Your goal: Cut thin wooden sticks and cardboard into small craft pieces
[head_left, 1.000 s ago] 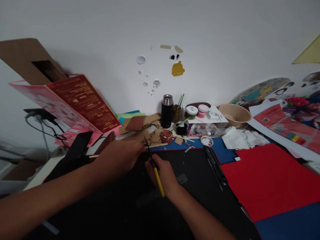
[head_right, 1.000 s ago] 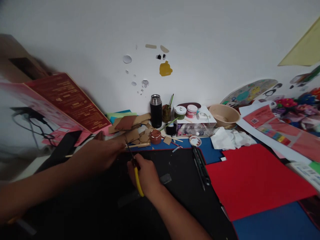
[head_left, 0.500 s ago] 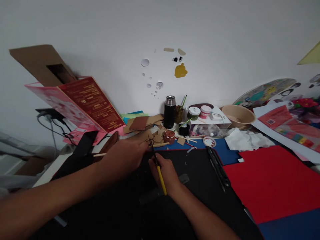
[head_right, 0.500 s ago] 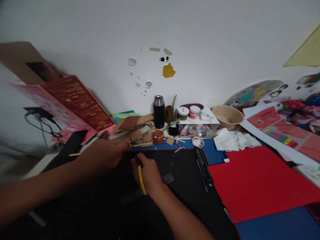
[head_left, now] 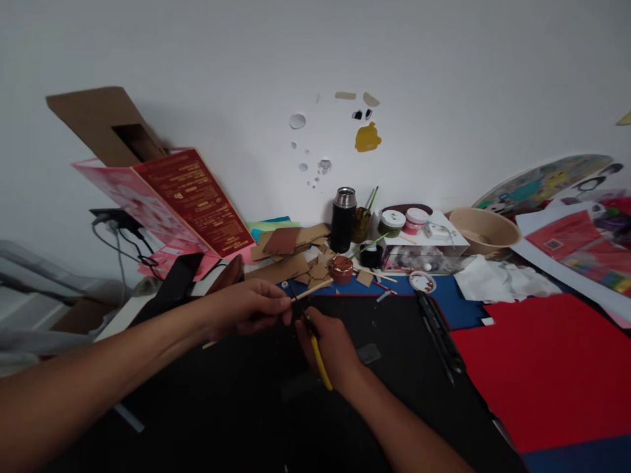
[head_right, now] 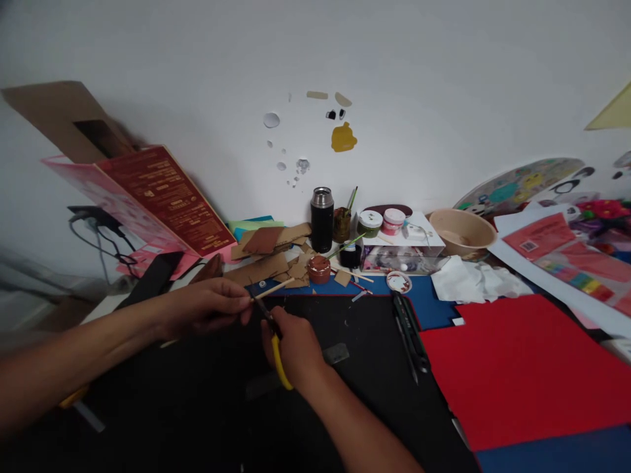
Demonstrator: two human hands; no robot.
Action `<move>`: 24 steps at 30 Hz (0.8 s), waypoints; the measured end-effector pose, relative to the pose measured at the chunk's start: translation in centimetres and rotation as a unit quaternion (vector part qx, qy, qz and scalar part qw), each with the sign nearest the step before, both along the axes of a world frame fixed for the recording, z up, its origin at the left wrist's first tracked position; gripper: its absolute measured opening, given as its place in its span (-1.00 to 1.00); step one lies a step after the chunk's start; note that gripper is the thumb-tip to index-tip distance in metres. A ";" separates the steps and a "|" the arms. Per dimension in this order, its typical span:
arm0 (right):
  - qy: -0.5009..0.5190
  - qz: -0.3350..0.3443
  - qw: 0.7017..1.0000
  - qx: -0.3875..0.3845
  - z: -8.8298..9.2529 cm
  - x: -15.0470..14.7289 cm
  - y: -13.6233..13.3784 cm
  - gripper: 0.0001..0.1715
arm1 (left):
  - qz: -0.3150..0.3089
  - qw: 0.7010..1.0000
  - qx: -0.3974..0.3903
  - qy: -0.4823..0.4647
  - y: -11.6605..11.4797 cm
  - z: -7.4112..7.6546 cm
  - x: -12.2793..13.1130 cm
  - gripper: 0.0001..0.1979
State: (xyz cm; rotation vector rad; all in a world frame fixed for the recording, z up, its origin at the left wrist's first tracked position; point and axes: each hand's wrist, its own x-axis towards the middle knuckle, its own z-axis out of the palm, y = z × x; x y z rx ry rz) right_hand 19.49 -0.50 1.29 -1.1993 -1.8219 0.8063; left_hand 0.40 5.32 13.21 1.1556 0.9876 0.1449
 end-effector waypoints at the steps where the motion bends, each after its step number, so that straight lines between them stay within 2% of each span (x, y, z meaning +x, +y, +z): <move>1: -0.003 0.006 1.000 -0.002 0.0 0.0 -0.1 -0.81 | 0.001 1.000 -0.024 -0.015 -0.1 -0.2 -0.2 -0.52; 4: -0.014 0.016 1.000 -0.007 0.2 0.1 -0.3 -0.83 | -0.011 0.995 -0.082 -0.052 0.0 -0.9 -0.9 -0.54; 7: -0.014 0.014 1.000 -0.009 0.4 0.2 -0.3 -0.83 | -0.028 0.995 -0.076 -0.051 0.3 -1.1 -1.1 -0.54; 10: 0.001 0.007 1.000 -0.008 0.6 0.2 -0.1 -0.84 | -0.037 0.999 0.023 0.006 0.5 -0.3 -0.6 -0.52; 12: 0.013 -0.002 1.000 -0.010 0.5 0.1 0.1 -0.84 | -0.053 0.985 0.150 0.070 0.4 0.6 0.1 -0.54; 13: 0.018 -0.008 1.000 -0.014 0.4 0.1 0.2 -0.83 | -0.062 0.965 0.232 0.108 0.2 1.0 0.5 -0.57; 15: 0.025 -0.020 0.999 -0.023 0.3 0.1 0.3 -0.81 | -0.078 0.891 0.400 0.199 -0.3 1.5 1.4 -0.64; 17: 0.033 -0.031 0.999 -0.030 0.2 0.2 0.5 -0.78 | -0.105 0.780 0.532 0.312 -1.1 1.5 2.3 -0.71; 19: 0.047 -0.037 0.998 -0.034 0.2 0.2 0.6 -0.76 | -0.149 0.661 0.618 0.398 -1.9 1.2 2.9 -0.74; 21: 0.061 -0.036 0.997 -0.039 0.2 0.4 0.7 -0.75 | -0.193 0.567 0.671 0.436 -2.6 0.9 3.4 -0.68; 22: 0.065 -0.033 0.996 -0.042 0.3 0.4 0.7 -0.74 | -0.210 0.535 0.688 0.443 -2.8 0.8 3.5 -0.67; 24: 0.066 -0.032 0.996 -0.045 0.3 0.5 0.7 -0.73 | -0.231 0.504 0.705 0.443 -3.0 0.8 3.7 -0.67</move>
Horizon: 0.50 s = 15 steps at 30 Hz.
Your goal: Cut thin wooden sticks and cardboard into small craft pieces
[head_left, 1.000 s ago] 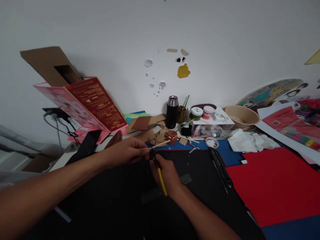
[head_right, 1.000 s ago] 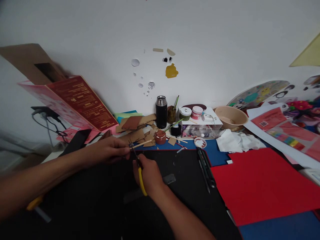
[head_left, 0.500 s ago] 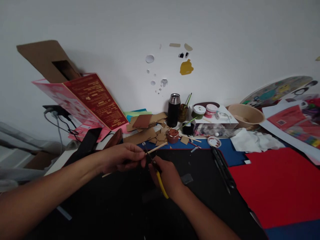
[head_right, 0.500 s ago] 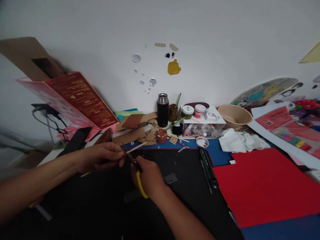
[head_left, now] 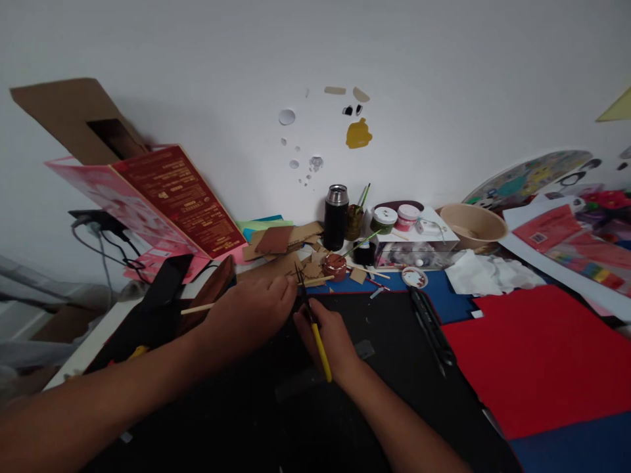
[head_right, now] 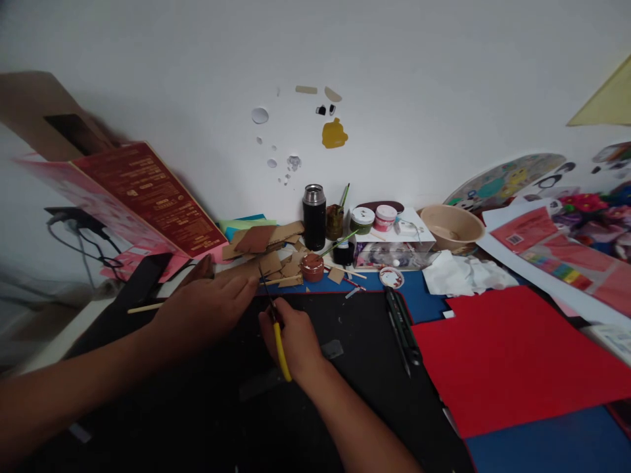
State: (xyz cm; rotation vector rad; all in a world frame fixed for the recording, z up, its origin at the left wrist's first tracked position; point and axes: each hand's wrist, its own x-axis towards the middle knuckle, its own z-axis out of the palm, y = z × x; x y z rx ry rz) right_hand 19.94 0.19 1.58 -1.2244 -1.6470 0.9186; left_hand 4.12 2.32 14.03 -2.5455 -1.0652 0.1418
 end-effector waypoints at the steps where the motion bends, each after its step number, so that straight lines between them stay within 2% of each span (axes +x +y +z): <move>1: 0.000 -0.003 1.000 0.001 0.0 0.0 0.0 -0.73 | -0.005 1.000 -0.002 0.002 0.0 0.1 0.1 -0.67; 3: -0.004 -0.011 1.000 0.003 -0.2 -0.2 0.1 -0.72 | 0.006 1.000 -0.026 -0.009 0.4 0.5 0.2 -0.67; 6: -0.014 -0.024 1.000 0.008 -0.5 -0.5 0.2 -0.71 | 0.084 0.990 -0.104 -0.038 1.4 1.2 0.2 -0.70; 8: -0.024 -0.024 0.999 0.007 -0.4 -0.6 0.3 -0.71 | 0.121 0.973 -0.175 -0.086 2.3 1.7 0.0 -0.76; 10: -0.029 -0.017 0.999 0.005 -0.1 -0.6 0.2 -0.73 | 0.123 0.943 -0.260 -0.166 3.2 2.0 -0.4 -0.70; 12: -0.031 -0.011 0.999 0.010 0.2 -0.6 0.0 -0.74 | 0.140 0.883 -0.375 -0.245 4.0 2.0 -1.0 -0.63; 15: -0.037 0.003 0.999 0.028 0.5 -0.5 -0.2 -0.78 | 0.191 0.742 -0.555 -0.325 4.5 1.3 -2.1 -0.54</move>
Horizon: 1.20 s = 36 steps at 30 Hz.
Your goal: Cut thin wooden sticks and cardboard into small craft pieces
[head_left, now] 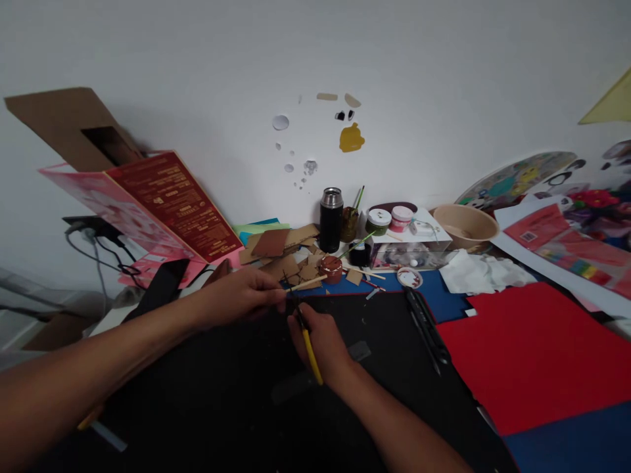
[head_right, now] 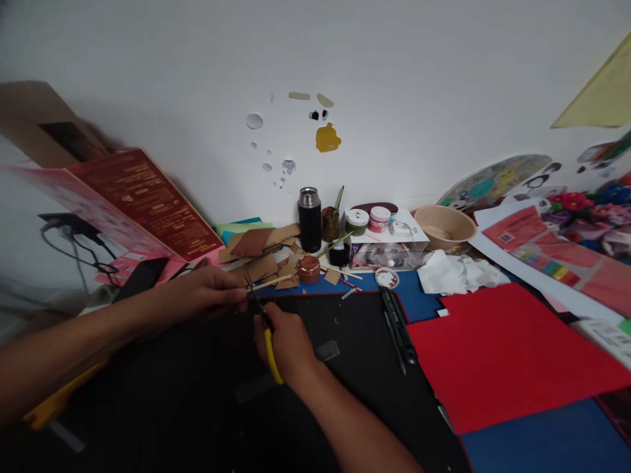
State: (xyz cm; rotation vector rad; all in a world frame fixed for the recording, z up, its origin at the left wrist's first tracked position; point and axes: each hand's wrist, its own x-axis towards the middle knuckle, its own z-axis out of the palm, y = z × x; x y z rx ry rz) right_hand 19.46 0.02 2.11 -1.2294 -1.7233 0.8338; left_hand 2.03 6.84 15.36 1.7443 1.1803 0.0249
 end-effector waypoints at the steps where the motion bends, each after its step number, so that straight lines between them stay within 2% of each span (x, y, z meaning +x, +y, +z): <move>1: -0.004 0.005 1.000 0.003 0.0 0.0 -0.1 -0.79 | 0.017 0.997 -0.064 -0.034 0.1 -0.4 -0.4 -0.52; 4: -0.014 0.018 1.000 0.009 0.1 0.1 -0.3 -0.81 | 0.052 0.972 -0.200 -0.114 0.2 -1.6 -1.5 -0.52; 6: -0.024 0.029 0.999 0.017 0.1 0.1 -0.5 -0.81 | 0.045 0.953 -0.262 -0.143 0.2 -2.2 -2.2 -0.55; 8: -0.030 0.033 0.999 0.020 0.1 0.2 -0.7 -0.81 | 0.028 0.943 -0.293 -0.155 0.3 -2.4 -2.6 -0.57; 10: -0.030 0.036 0.999 0.013 0.1 0.2 -0.7 -0.82 | 0.020 0.951 -0.272 -0.147 0.2 -2.1 -2.5 -0.57; 13: -0.016 0.025 1.000 -0.002 0.1 0.3 -0.4 -0.85 | 0.005 0.987 -0.135 -0.087 -0.2 -0.9 -1.5 -0.52; 15: -0.005 0.011 1.000 -0.008 0.1 0.4 -0.2 -0.84 | -0.014 0.999 0.032 -0.022 -0.7 -0.3 -0.4 -0.56; 16: -0.002 0.005 1.000 -0.012 0.1 0.4 0.0 -0.83 | -0.024 0.992 0.125 0.018 -1.1 -0.1 0.1 -0.60; 18: 0.006 -0.002 1.000 -0.018 0.1 0.5 0.1 -0.79 | -0.044 0.949 0.292 0.114 -1.8 0.0 1.0 -0.68; 20: 0.019 -0.003 0.999 -0.028 0.2 0.6 0.2 -0.77 | -0.077 0.886 0.402 0.217 -2.6 -0.4 1.6 -0.75; 23: 0.045 0.002 0.998 -0.041 0.3 0.7 0.2 -0.75 | -0.149 0.801 0.499 0.297 -3.3 -1.2 2.0 -0.67; 25: 0.056 0.002 0.998 -0.042 0.3 0.7 0.2 -0.73 | -0.175 0.766 0.539 0.303 -3.5 -1.5 2.2 -0.64; 26: 0.059 -0.002 0.997 -0.039 0.2 0.7 0.2 -0.72 | -0.178 0.760 0.547 0.303 -3.6 -1.6 2.3 -0.63; 28: 0.057 -0.015 0.998 -0.033 0.1 0.6 0.3 -0.69 | -0.173 0.767 0.539 0.301 -3.6 -1.4 2.5 -0.63; 31: 0.040 -0.029 0.998 -0.024 -0.2 0.4 0.4 -0.69 | -0.144 0.805 0.488 0.305 -3.1 -0.8 2.8 -0.67; 33: 0.029 -0.031 0.999 -0.018 -0.5 0.2 0.5 -0.71 | -0.114 0.841 0.443 0.290 -2.6 -0.2 2.7 -0.73; 36: 0.017 -0.029 0.999 -0.008 -0.7 -0.1 0.4 -0.73 | -0.087 0.910 0.353 0.198 -1.4 0.5 2.1 -0.71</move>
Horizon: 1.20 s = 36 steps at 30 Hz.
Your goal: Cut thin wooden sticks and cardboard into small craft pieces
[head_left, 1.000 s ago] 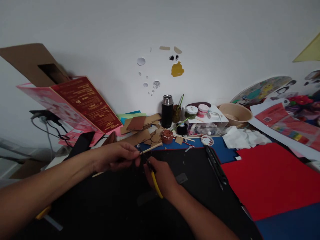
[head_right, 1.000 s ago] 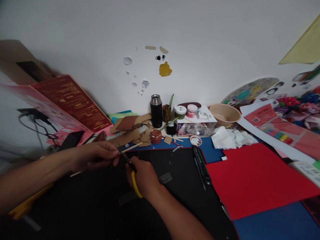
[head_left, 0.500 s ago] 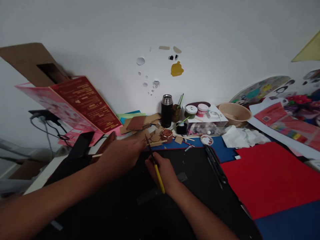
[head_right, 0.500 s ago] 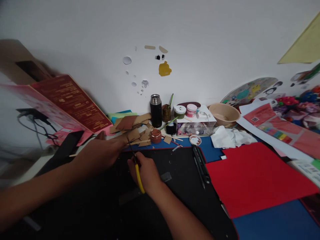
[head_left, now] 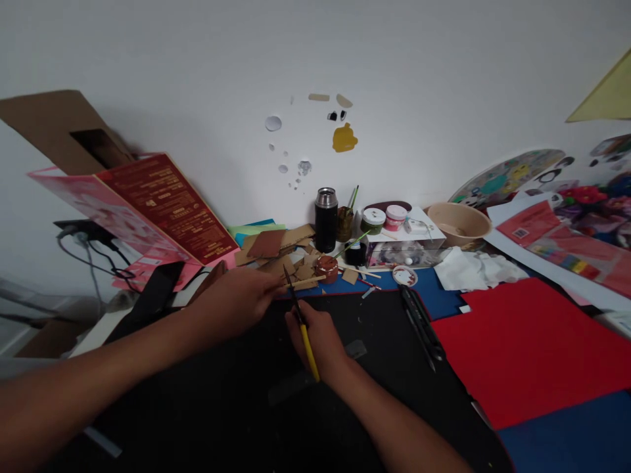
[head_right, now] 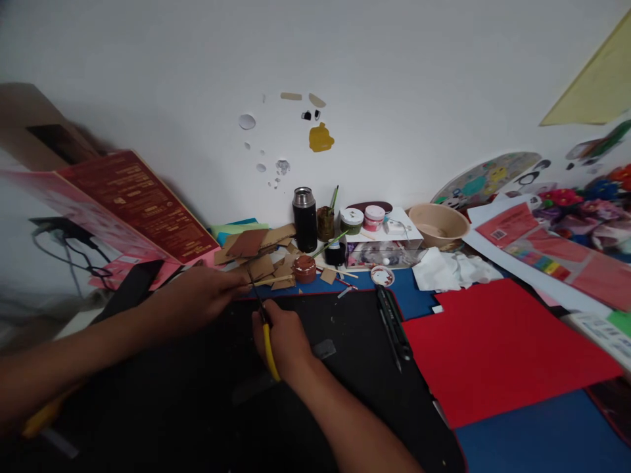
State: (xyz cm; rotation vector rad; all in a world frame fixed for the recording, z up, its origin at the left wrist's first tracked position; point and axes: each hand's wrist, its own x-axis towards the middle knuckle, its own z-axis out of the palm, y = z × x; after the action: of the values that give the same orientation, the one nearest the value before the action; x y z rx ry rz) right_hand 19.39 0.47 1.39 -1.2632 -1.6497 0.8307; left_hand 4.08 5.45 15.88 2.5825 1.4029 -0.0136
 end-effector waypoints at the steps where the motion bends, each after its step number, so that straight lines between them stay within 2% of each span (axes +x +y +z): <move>1: -0.002 0.001 1.000 0.003 0.0 -0.1 -0.1 -0.73 | 0.003 0.998 -0.045 -0.038 0.4 0.1 -0.3 -0.68; 4: -0.009 0.017 1.000 0.007 0.3 -0.1 -0.3 -0.74 | 0.042 0.970 -0.204 -0.124 1.4 0.1 -1.3 -0.62; 7: -0.018 0.033 0.999 0.011 0.7 0.0 -0.6 -0.76 | 0.098 0.910 -0.358 -0.184 1.7 -0.1 -2.0 -0.53; 9: -0.025 0.035 0.999 0.011 0.9 0.1 -0.7 -0.77 | 0.129 0.863 -0.431 -0.229 1.6 -0.4 -2.3 -0.50; 12: -0.027 0.040 0.999 0.009 0.9 0.2 -0.9 -0.79 | 0.154 0.796 -0.512 -0.284 1.5 -1.1 -2.7 -0.51; 15: -0.023 0.050 0.998 0.017 0.9 0.3 -1.0 -0.80 | 0.153 0.735 -0.580 -0.315 1.7 -1.7 -3.2 -0.59; 19: -0.029 0.060 0.998 0.022 0.7 0.4 -1.0 -0.81 | 0.148 0.682 -0.631 -0.339 2.0 -2.2 -3.8 -0.65; 22: -0.036 0.056 0.998 0.024 0.4 0.5 -0.9 -0.81 | 0.156 0.679 -0.628 -0.348 1.8 -2.4 -3.7 -0.63; 26: -0.018 0.055 0.998 0.019 0.4 0.6 -0.5 -0.85 | 0.179 0.717 -0.555 -0.383 0.7 -2.7 -2.8 -0.56; 29: -0.005 0.053 0.998 0.017 0.8 0.8 -0.3 -0.84 | 0.196 0.742 -0.482 -0.423 -0.4 -2.3 -2.7 -0.55; 33: 0.028 0.010 0.999 0.037 1.5 1.4 0.0 -0.76 | 0.270 0.721 -0.329 -0.547 -1.7 -1.1 -4.3 -0.71; 36: 0.012 0.001 0.999 0.035 1.6 1.6 0.0 -0.75 | 0.294 0.709 -0.253 -0.589 -2.5 -1.0 -5.6 -0.74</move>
State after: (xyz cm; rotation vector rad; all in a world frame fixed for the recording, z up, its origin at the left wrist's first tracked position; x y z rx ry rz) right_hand 20.94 0.42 3.01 -1.1991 -1.6482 0.7799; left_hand -1.55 2.93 14.92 1.0712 1.2492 0.9874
